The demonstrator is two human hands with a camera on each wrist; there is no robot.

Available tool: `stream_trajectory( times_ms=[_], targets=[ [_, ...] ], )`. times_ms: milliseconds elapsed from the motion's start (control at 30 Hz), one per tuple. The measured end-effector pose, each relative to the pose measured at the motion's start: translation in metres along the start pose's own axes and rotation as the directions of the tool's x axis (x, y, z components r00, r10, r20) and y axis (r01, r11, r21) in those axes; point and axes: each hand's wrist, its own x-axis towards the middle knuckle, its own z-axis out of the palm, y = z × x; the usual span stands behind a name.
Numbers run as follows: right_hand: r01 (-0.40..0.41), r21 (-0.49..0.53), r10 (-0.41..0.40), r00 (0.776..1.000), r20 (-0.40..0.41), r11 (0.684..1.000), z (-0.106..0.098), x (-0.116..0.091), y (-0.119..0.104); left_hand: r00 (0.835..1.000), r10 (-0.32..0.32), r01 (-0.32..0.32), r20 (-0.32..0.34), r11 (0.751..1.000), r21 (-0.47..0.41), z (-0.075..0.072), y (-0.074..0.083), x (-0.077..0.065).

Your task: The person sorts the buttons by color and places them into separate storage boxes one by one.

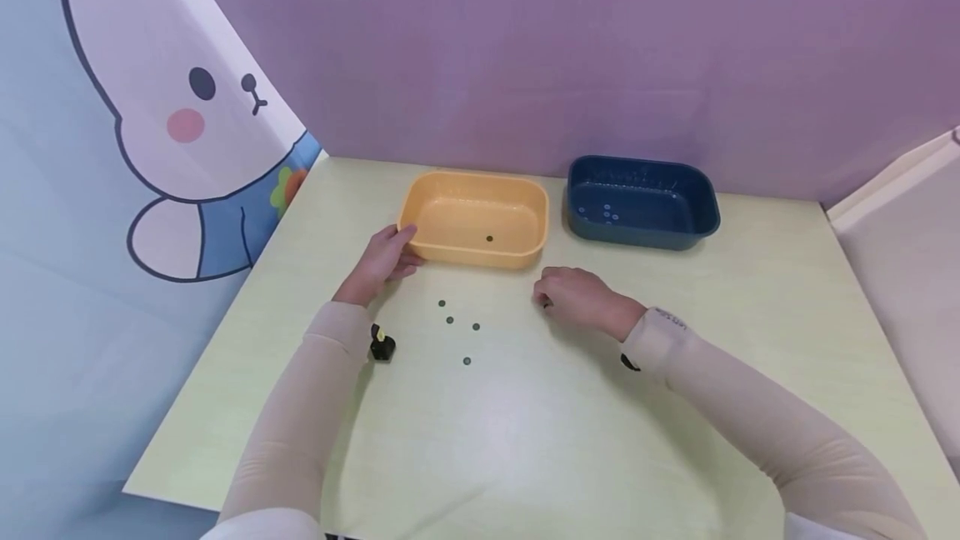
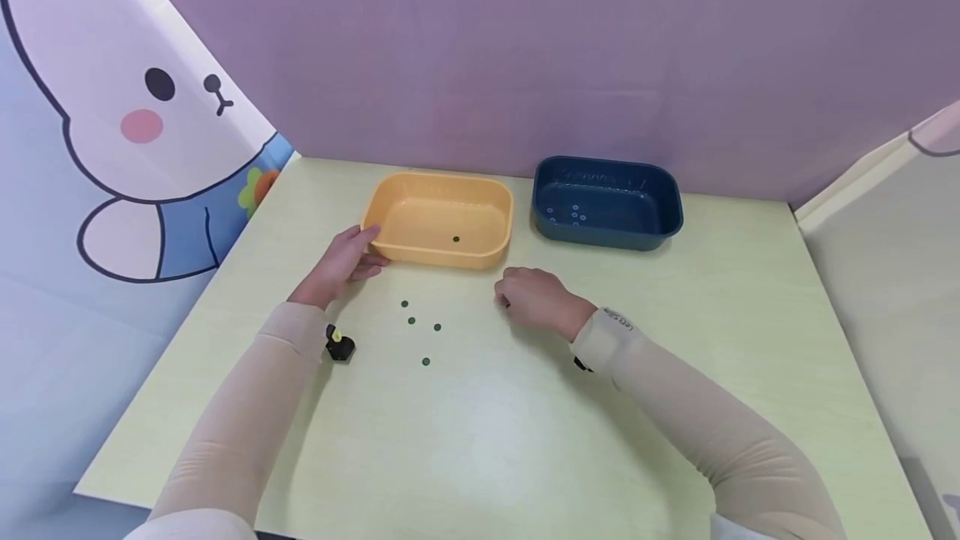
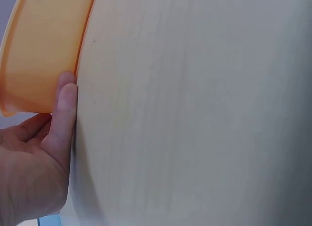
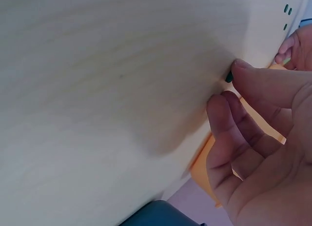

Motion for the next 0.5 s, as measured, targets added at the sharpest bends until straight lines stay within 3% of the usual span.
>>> stream_trajectory(
  times_ms=[133,367,500],
  targets=[
    [-0.009,0.008,0.009,1.000,0.006,1.000,-0.001,0.000,-0.001,1.000,-0.026,0.026,0.014,1.000,-0.016,0.001,0.005,-0.003],
    [-0.038,0.047,0.037,0.999,0.017,0.998,-0.002,-0.001,0.002,0.999,-0.049,0.049,0.020,0.999,-0.006,0.006,0.028,-0.027],
    [-0.054,0.043,0.053,0.998,0.021,0.998,0.000,0.001,0.003,0.999,-0.049,0.049,0.017,0.999,0.000,0.007,0.031,-0.031]
  ],
)
